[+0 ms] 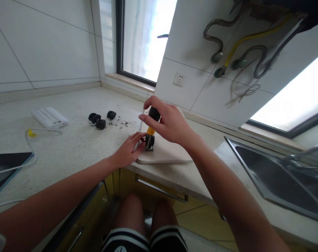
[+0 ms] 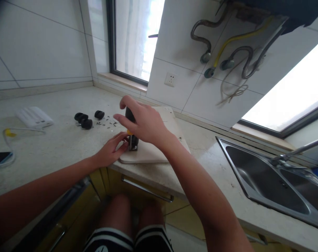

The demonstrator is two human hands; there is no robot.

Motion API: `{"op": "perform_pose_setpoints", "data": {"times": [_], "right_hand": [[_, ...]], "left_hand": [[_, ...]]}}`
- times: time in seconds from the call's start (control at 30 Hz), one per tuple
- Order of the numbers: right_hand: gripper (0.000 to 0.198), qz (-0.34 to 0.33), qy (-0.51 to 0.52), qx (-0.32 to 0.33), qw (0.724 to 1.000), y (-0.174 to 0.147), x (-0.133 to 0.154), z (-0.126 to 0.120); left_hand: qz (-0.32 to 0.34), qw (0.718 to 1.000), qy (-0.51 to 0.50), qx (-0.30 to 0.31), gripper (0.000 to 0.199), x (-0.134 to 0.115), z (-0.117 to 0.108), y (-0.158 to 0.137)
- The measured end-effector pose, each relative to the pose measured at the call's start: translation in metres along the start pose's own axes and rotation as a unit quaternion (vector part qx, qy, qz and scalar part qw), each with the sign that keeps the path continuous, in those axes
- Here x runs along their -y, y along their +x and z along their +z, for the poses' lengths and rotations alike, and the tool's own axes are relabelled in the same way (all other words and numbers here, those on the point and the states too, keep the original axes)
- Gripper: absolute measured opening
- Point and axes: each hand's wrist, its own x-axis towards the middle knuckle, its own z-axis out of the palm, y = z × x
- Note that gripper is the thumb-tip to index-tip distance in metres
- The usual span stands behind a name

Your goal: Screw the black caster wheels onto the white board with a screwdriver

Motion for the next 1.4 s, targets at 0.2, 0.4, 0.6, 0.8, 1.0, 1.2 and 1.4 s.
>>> {"op": "perform_pose_setpoints", "data": {"times": [0.2, 0.4, 0.6, 0.8, 1.0, 1.2, 1.4], "right_hand": [[0.036, -0.045, 0.064, 0.021, 0.997, 0.000, -0.007, 0.007], [0.033, -0.055, 0.102, -0.030, 0.993, -0.019, -0.015, 0.014], [0.039, -0.049, 0.161, -0.066, 0.983, -0.027, -0.028, 0.019], [0.051, -0.064, 0.262, -0.027, 0.963, -0.029, -0.022, 0.020], [0.041, -0.110, 0.163, -0.148, 0.969, -0.030, -0.022, 0.028], [0.048, -0.101, 0.236, -0.058, 0.965, -0.028, -0.030, 0.025], [0.036, -0.081, 0.189, -0.165, 0.965, -0.031, -0.026, 0.029]], "left_hand": [[-0.001, 1.000, 0.008, 0.012, 0.027, 0.001, 0.000, 0.001], [0.016, 1.000, 0.008, 0.007, 0.034, 0.007, 0.002, 0.000], [0.003, 1.000, 0.021, 0.015, 0.038, 0.005, 0.002, 0.001], [-0.010, 0.999, -0.022, 0.035, 0.041, 0.001, -0.001, 0.003], [-0.008, 0.999, 0.010, 0.029, 0.042, 0.001, -0.001, 0.002], [-0.001, 1.000, 0.003, 0.026, 0.041, 0.003, -0.001, 0.002], [0.002, 1.000, 0.003, 0.018, 0.038, 0.003, 0.000, 0.001]]}}
